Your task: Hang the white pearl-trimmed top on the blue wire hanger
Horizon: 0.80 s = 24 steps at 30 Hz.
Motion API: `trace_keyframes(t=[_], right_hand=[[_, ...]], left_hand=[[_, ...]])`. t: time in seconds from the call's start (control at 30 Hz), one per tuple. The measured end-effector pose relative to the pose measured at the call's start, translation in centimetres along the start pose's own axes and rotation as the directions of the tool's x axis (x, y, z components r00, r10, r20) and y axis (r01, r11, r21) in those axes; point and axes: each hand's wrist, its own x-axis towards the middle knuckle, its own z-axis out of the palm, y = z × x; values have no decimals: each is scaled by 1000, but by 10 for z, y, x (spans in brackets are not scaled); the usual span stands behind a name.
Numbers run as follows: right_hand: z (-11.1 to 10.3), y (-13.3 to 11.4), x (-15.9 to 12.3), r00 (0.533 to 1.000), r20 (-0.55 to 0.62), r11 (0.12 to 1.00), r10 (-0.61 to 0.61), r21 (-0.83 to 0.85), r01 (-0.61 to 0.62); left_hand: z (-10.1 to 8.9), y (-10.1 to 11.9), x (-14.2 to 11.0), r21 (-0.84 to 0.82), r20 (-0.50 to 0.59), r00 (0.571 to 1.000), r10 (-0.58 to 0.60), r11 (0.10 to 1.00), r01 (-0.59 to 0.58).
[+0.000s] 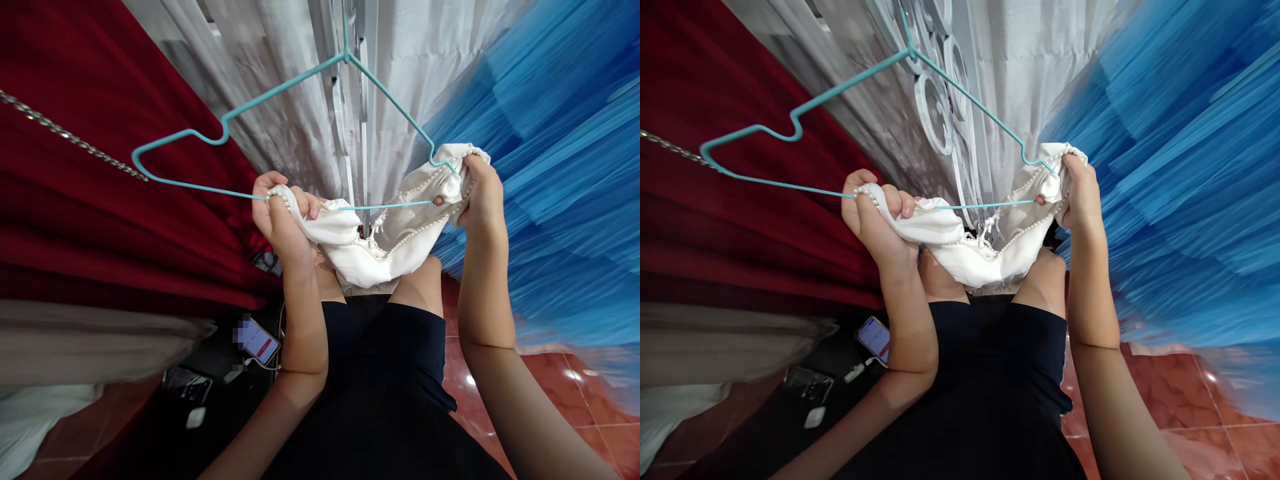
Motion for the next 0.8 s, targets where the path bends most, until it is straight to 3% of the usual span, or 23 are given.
trace_keyframes(t=[0.07, 0.1, 0.13, 0.2, 0.23, 0.3, 0.4, 0.47, 0.5, 0.57, 0.67, 0.73, 0.8], right_hand=[[-2, 11, 14, 986, -16, 981, 165, 108, -162], [-3, 18, 18, 980, -56, 973, 188, 144, -179], [-4, 25, 17, 984, -110, 984, 139, 126, -125], [-8, 39, 5, 954, -280, 994, -108, -22, 106], [-11, 46, -6, 899, -357, 966, -253, -139, 217], [-14, 57, -34, 736, -437, 849, -516, -376, 372], [-11, 59, -75, 432, -413, 596, -802, -601, 533], [0, 50, -93, 369, -334, 497, -867, -623, 604], [9, 43, -99, 393, -271, 472, -879, -609, 637], [32, 28, -102, 503, -71, 451, -862, -561, 694], [71, 13, -93, 643, 222, 474, -733, -512, 717], [90, 11, -84, 695, 237, 506, -679, -536, 676], [98, 13, -77, 728, 159, 543, -667, -565, 621]], left_hand=[[1, -2, -3, -12, 6, 999, 38, 999, -38], [2, -3, -4, -4, 9, 998, 62, 998, -62], [2, -5, -5, 12, 9, 996, 84, 996, -84], [2, -9, -8, 53, 16, 993, 117, 992, -118], [2, -10, -8, 66, 20, 992, 123, 990, -124], [2, -13, -9, 58, 23, 993, 115, 992, -116], [3, -15, -7, 5, -1, 997, 71, 997, -71], [4, -16, -5, -29, -13, 999, 46, 998, -47], [4, -17, -4, -48, -11, 999, 41, 998, -41], [7, -19, -3, -76, -3, 999, 38, 996, -38], [8, -23, -4, -50, -30, 997, 70, 996, -71], [6, -24, -8, 31, -36, 995, 90, 996, -88], [-1, -24, -13, 141, 25, 996, 87, 986, -89]])
